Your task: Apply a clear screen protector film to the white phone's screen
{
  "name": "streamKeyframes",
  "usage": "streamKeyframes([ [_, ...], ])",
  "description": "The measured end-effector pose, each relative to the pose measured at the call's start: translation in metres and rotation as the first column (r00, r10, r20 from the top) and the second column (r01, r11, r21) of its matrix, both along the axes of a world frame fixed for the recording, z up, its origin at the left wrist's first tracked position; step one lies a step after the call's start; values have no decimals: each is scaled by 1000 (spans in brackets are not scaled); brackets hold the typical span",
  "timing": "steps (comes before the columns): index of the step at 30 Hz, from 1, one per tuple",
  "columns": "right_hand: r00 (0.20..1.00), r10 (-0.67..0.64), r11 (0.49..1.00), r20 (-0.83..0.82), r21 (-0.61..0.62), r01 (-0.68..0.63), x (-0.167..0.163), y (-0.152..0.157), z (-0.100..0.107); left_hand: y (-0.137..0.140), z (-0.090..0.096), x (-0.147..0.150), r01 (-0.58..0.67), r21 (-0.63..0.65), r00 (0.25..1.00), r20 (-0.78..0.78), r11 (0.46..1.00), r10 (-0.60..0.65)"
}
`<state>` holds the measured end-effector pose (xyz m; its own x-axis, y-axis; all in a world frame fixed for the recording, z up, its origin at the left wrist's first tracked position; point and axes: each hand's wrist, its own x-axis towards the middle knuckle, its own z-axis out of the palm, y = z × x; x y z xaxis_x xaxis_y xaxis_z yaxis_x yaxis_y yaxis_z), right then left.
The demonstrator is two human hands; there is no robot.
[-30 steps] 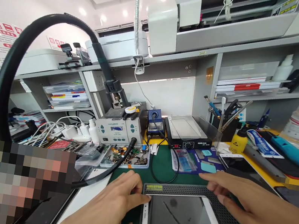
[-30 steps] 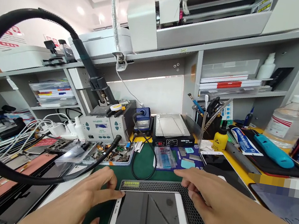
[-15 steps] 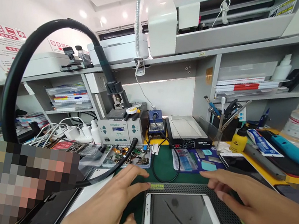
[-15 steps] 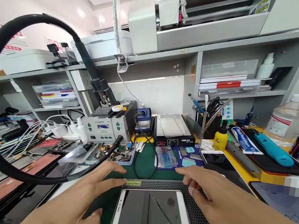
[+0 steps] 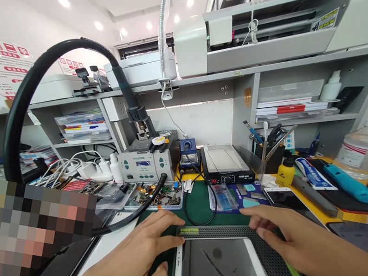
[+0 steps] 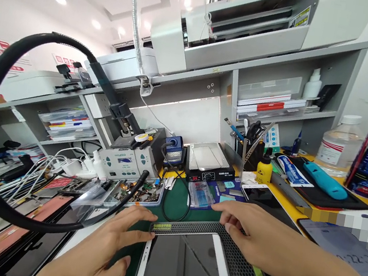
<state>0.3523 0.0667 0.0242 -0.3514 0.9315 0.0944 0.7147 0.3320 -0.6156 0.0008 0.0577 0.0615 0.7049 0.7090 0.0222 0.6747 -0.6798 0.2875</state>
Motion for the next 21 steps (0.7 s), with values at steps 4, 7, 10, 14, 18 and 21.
streamKeyframes([
  [4, 1000, -11, 1000, 10, 16, 11, -3, -2, 2, -2, 2, 4, -11, -13, 1000, -24, 1000, 11],
  [7, 999, -53, 998, -2, 37, 53, -4, -3, 0, -2, 1, 5, -12, -25, 999, -33, 1000, 11],
  [10, 1000, -28, 999, 7, 24, 28, -4, -1, -3, -1, -1, 5, -13, -43, 999, -31, 999, 12],
  [14, 996, -82, 992, -22, 98, 84, -6, 0, -9, 1, -3, 6, 21, -71, 1000, -8, 997, -21],
  [18, 998, -59, 996, -5, 65, 59, -4, 1, -10, 2, -7, 6, 48, -67, 999, 16, 997, -47],
  [21, 999, -40, 998, -15, 37, 41, -1, 3, -9, 2, -11, 3, 28, -39, 998, 57, 999, -26],
])
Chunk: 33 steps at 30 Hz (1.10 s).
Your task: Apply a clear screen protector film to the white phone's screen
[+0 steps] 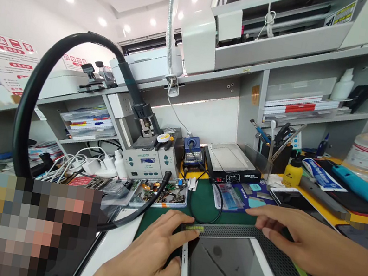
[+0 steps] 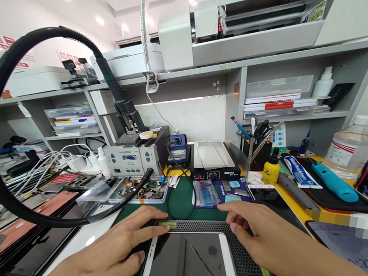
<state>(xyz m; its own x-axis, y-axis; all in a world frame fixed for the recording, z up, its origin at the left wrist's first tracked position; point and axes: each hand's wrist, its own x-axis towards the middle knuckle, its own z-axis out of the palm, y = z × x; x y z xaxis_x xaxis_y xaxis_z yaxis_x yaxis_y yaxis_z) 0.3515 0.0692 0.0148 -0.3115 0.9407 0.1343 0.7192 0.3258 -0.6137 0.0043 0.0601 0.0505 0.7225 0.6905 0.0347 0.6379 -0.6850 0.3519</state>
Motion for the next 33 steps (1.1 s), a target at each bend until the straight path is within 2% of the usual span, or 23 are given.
streamKeyframes([
  [8, 999, -37, 998, -4, 46, 37, -4, -1, -1, 5, 0, -8, -99, 97, 991, 97, 990, 90],
  [15, 1000, -28, 999, -13, 40, 29, -5, -5, 6, 3, 1, -7, -44, 106, 996, 79, 993, 36],
  [19, 1000, 20, 1000, 2, -5, -20, -3, -5, 10, 3, -1, -7, -32, 118, 997, 70, 992, 24],
  [27, 999, 16, 1000, 37, -20, -15, 1, -5, 6, 2, -2, -7, -16, 105, 999, 41, 994, 12],
  [33, 998, 28, 999, 62, -39, -25, -5, -8, 20, 1, 0, -4, -21, 65, 1000, 14, 998, 21],
])
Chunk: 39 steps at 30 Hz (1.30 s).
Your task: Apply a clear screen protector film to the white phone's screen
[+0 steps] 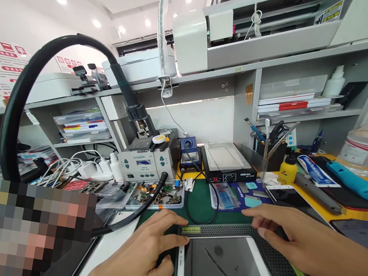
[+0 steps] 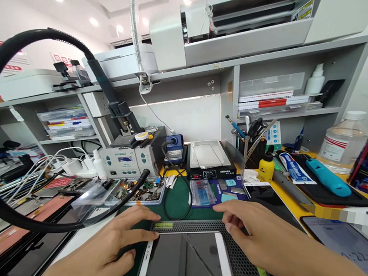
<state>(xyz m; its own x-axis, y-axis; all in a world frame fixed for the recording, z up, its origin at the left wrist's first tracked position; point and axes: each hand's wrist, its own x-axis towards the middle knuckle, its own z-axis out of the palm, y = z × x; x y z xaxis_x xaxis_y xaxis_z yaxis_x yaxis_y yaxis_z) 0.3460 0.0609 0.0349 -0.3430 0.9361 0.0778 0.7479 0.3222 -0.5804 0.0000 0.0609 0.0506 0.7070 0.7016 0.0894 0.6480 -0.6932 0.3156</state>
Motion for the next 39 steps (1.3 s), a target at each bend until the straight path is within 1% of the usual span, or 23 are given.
streamKeyframes([
  [2, 1000, -2, 1000, 14, -18, 3, 0, 0, 1, 0, 1, 1, 3, -12, 1000, -13, 1000, -3],
  [4, 1000, -7, 1000, 21, -12, 8, 2, 1, -3, 0, 1, 2, 4, -25, 1000, -22, 1000, -5],
  [8, 1000, -7, 1000, 21, 25, 6, 8, 4, -16, 1, 0, 2, 18, -24, 999, -29, 1000, -19],
  [12, 1000, -8, 998, 5, 69, 8, 10, 6, -20, 0, -1, 2, 27, -22, 999, -35, 999, -28],
  [17, 999, -4, 998, 33, 65, 2, 10, 6, -19, -1, -2, 2, 16, -39, 999, -38, 999, -18],
  [24, 1000, -7, 997, 13, 82, 6, 7, 5, -16, 0, -2, 4, 24, -37, 998, -48, 999, -26],
  [32, 998, -15, 999, 62, 41, 13, 2, 1, -8, -1, -1, 6, 35, -39, 998, -49, 999, -37],
  [39, 999, -28, 999, 45, 29, 27, -1, -1, 0, -1, 0, 7, 63, -9, 998, -3, 998, -63],
])
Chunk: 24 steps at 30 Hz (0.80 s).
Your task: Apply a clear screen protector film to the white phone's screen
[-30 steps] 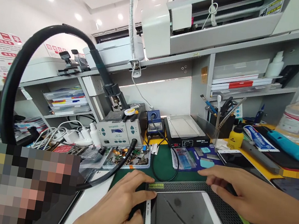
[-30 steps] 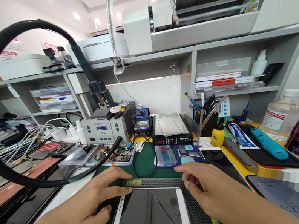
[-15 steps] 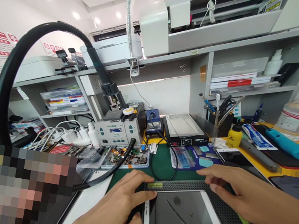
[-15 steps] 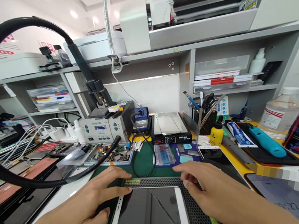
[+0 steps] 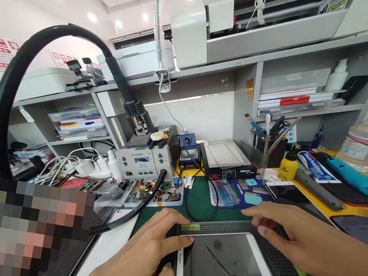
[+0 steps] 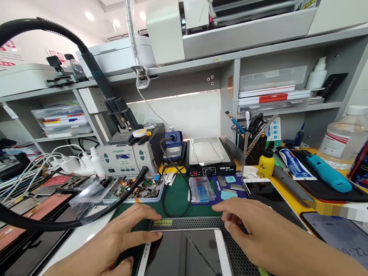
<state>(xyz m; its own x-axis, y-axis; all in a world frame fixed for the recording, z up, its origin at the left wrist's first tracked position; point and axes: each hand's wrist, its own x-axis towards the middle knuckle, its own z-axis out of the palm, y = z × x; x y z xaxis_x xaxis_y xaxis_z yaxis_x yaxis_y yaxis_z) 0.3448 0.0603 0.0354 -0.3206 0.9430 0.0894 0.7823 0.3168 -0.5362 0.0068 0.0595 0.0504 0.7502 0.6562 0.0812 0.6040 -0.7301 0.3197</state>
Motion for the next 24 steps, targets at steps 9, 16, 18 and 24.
streamKeyframes([
  [9, 1000, 8, 998, 20, -63, -7, -1, -1, 4, 1, 1, -6, 42, 26, 993, 113, 999, -45],
  [16, 1000, 22, 1000, 17, 1, -22, 2, -1, 0, -2, 8, -7, 44, 18, 999, 32, 999, -44],
  [18, 1000, 31, 999, 0, 34, -31, 4, 0, -4, -2, 9, -9, 13, -14, 998, -55, 1000, -14],
  [24, 999, 31, 998, -18, 49, -30, 6, 2, -8, -1, 8, -14, 14, -15, 992, -122, 1000, -16],
])
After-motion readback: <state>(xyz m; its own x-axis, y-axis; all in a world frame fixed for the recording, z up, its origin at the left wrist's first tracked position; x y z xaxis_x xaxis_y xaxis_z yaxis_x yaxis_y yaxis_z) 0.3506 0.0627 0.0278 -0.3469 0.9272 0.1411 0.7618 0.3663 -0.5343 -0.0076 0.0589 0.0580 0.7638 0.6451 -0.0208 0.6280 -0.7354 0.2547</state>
